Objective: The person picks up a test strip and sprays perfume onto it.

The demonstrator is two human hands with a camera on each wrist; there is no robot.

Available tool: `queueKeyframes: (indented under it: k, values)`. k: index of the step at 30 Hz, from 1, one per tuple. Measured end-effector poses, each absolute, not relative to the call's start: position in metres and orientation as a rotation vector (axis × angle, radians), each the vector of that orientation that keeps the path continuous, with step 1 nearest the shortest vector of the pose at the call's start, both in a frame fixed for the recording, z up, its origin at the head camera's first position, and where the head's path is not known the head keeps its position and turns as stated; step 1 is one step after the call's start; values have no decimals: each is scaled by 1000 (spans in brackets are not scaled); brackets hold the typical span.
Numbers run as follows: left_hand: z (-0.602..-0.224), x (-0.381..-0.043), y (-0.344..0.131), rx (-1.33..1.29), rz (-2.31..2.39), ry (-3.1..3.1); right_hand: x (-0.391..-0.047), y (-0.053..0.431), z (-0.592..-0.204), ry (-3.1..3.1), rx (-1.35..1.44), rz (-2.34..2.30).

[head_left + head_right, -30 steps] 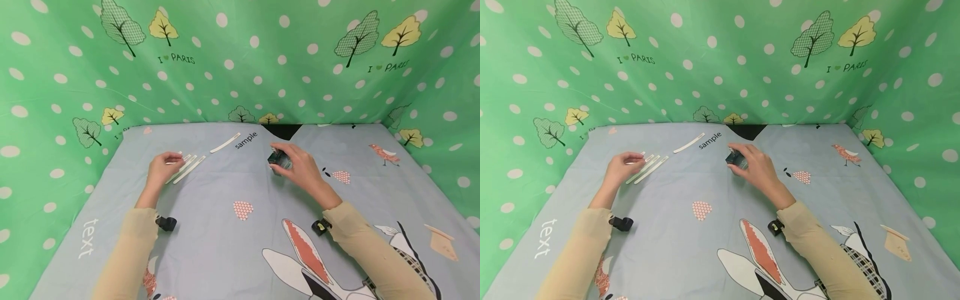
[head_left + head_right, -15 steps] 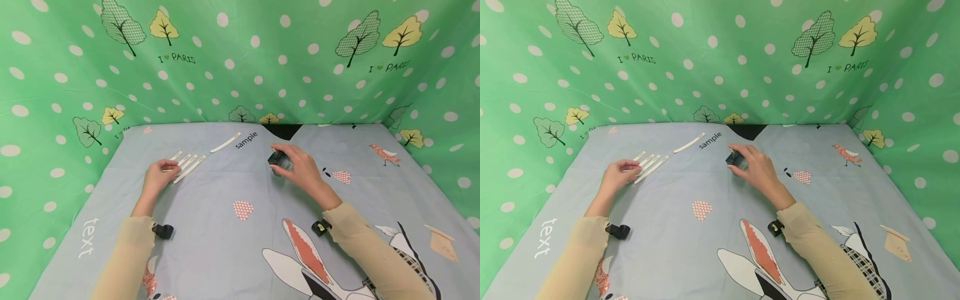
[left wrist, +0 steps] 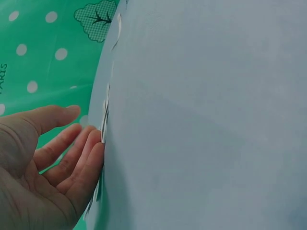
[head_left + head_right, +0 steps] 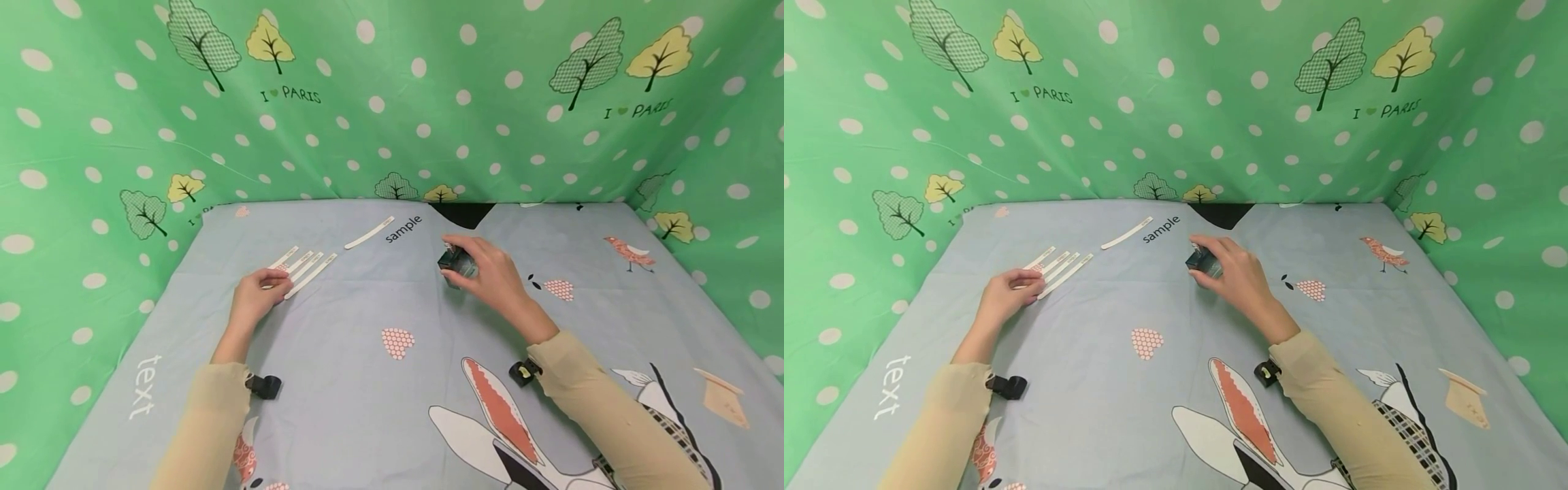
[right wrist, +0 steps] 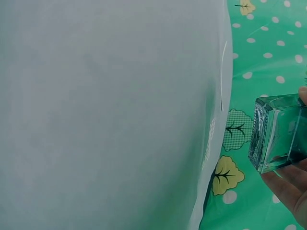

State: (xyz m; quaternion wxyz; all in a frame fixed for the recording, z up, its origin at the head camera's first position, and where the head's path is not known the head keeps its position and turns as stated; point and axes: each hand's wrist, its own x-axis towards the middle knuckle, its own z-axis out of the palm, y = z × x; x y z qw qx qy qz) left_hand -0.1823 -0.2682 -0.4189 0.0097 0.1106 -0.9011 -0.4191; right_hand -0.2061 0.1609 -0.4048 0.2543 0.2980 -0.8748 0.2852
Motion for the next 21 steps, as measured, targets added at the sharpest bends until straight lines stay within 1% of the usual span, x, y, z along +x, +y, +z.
queueKeyframes:
  k: [21]
  values:
    - [-422, -175, -269, 424, -1254, -2839, -205, 161, -404, -2363, 807, 780]
